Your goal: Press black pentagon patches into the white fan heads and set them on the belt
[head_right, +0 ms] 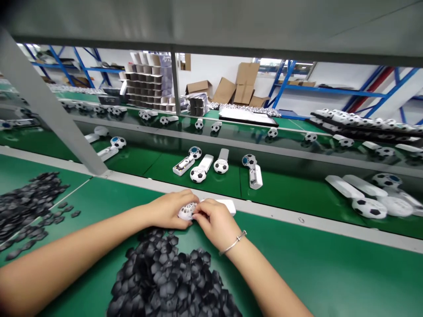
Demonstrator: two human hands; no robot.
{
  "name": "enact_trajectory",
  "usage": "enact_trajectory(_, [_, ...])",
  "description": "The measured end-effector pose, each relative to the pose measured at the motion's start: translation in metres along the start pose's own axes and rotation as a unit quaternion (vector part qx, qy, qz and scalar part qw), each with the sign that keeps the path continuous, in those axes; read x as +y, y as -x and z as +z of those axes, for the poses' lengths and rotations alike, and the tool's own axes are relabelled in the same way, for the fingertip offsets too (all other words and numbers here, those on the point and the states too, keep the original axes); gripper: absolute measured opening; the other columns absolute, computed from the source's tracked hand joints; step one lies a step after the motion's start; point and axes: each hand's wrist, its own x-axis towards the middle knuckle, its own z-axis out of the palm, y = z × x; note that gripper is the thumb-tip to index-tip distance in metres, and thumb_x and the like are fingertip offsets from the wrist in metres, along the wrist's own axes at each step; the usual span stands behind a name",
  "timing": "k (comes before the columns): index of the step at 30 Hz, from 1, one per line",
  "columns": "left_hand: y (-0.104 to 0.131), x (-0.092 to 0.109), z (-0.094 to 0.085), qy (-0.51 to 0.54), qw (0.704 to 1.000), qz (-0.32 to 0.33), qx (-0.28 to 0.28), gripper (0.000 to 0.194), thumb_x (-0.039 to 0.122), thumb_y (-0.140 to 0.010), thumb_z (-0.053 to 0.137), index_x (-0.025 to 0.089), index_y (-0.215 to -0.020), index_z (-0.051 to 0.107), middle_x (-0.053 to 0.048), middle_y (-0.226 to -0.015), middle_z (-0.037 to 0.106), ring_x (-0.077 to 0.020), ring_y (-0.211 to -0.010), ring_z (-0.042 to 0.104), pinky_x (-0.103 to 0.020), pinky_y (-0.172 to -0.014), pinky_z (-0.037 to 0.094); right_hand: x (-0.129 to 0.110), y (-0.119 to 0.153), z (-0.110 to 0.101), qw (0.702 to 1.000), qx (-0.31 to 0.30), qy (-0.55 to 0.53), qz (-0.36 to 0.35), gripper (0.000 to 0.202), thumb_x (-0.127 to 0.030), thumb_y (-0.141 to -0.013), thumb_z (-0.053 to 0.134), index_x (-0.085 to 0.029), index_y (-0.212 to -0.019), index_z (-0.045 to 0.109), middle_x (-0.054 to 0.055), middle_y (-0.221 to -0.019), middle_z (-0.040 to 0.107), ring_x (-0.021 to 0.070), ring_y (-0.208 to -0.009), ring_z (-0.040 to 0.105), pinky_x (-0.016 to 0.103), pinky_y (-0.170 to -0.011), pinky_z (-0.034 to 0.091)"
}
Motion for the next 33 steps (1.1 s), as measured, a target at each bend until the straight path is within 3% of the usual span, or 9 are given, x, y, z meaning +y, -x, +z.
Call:
enact_trajectory(6, [0.003,0.002,-0.005,-0.023,1.000,0.001,-0.020,0.056,0.038,-0.072,0.065,0.028,-0.124,0.046,-0.004,-0.112,0.055,-0.0233,-0.091,0.060,-0.031,-0.076,0.046,0.002,0.004,0.009,0.994,-0.027,0.071,-0.082,0.013,-0.013,-0.090,0.056,-0.020,-0.092,0.067,0.004,-0.092,0.068,0.0167,-0.087,0.063,0.028,-0.080,0.048])
enact_trajectory(12, [0.005,0.005,-0.011,-0.006,0.999,0.028,-0.027,0.055,0.061,-0.081,0.056,0.028,-0.124,0.048,-0.005,-0.113,0.056,-0.0249,-0.097,0.059,-0.032,-0.080,0.045,-0.006,0.005,0.010,0.989,-0.005,0.148,-0.019,0.007,-0.013,-0.086,0.062,-0.017,-0.084,0.067,0.005,-0.082,0.068,0.0173,-0.078,0.062,0.027,-0.073,0.046])
enact_trajectory(18, [0.003,-0.002,-0.012,0.017,0.999,0.034,-0.032,0.040,0.046,-0.088,0.053,0.030,-0.125,0.049,-0.001,-0.119,0.055,-0.0217,-0.101,0.058,-0.029,-0.083,0.043,-0.014,0.013,-0.012,0.969,-0.210,0.126,0.013,0.021,-0.004,-0.078,0.062,-0.022,-0.079,0.074,0.000,-0.079,0.070,0.0150,-0.075,0.063,0.023,-0.071,0.045])
enact_trajectory(22, [0.002,-0.006,-0.008,-0.023,1.000,0.017,-0.011,0.039,0.048,-0.088,0.051,0.031,-0.123,0.051,-0.002,-0.115,0.054,-0.0214,-0.096,0.059,-0.030,-0.081,0.044,-0.027,0.018,-0.010,0.939,-0.285,0.190,0.043,0.018,-0.009,-0.073,0.067,-0.022,-0.080,0.076,0.003,-0.082,0.070,0.0194,-0.079,0.065,0.026,-0.070,0.047])
enact_trajectory(25, [0.006,0.003,-0.006,-0.073,0.997,-0.038,0.002,0.042,0.050,-0.090,0.046,0.031,-0.127,0.049,-0.004,-0.113,0.053,-0.0215,-0.086,0.061,-0.032,-0.076,0.046,-0.044,0.017,0.001,0.907,-0.323,0.264,0.065,0.018,-0.008,-0.078,0.061,-0.018,-0.085,0.075,0.009,-0.088,0.070,0.0243,-0.083,0.066,0.030,-0.071,0.048])
enact_trajectory(27, [0.011,0.011,-0.008,-0.103,0.992,-0.076,-0.001,0.044,0.049,-0.091,0.042,0.033,-0.133,0.044,-0.006,-0.114,0.052,-0.0214,-0.080,0.061,-0.033,-0.071,0.046,-0.055,0.017,0.008,0.892,-0.324,0.306,0.079,0.022,-0.005,-0.081,0.055,-0.015,-0.088,0.073,0.012,-0.090,0.070,0.0264,-0.083,0.067,0.031,-0.068,0.048])
enact_trajectory(29, [0.018,0.017,-0.014,-0.113,0.991,-0.071,-0.027,0.049,0.045,-0.091,0.042,0.036,-0.139,0.037,-0.007,-0.120,0.049,-0.0217,-0.081,0.061,-0.033,-0.070,0.046,-0.062,0.017,0.011,0.887,-0.312,0.329,0.088,0.025,-0.001,-0.082,0.051,-0.013,-0.089,0.071,0.013,-0.088,0.070,0.0269,-0.080,0.068,0.031,-0.064,0.048])
enact_trajectory(31, [0.023,0.017,-0.024,-0.096,0.992,-0.035,-0.072,0.055,0.042,-0.090,0.046,0.039,-0.143,0.029,-0.006,-0.126,0.047,-0.0219,-0.086,0.062,-0.031,-0.070,0.046,-0.062,0.018,0.008,0.900,-0.285,0.317,0.091,0.025,-0.001,-0.083,0.050,-0.013,-0.089,0.070,0.012,-0.086,0.070,0.0254,-0.078,0.068,0.031,-0.064,0.048])
enact_trajectory(33, [0.025,0.014,-0.033,-0.068,0.992,-0.007,-0.109,0.059,0.044,-0.088,0.051,0.040,-0.142,0.029,-0.004,-0.125,0.050,-0.0215,-0.089,0.062,-0.028,-0.070,0.045,-0.056,0.018,0.002,0.933,-0.236,0.259,0.081,0.022,-0.003,-0.086,0.052,-0.015,-0.088,0.070,0.009,-0.086,0.070,0.0227,-0.078,0.067,0.030,-0.068,0.049])
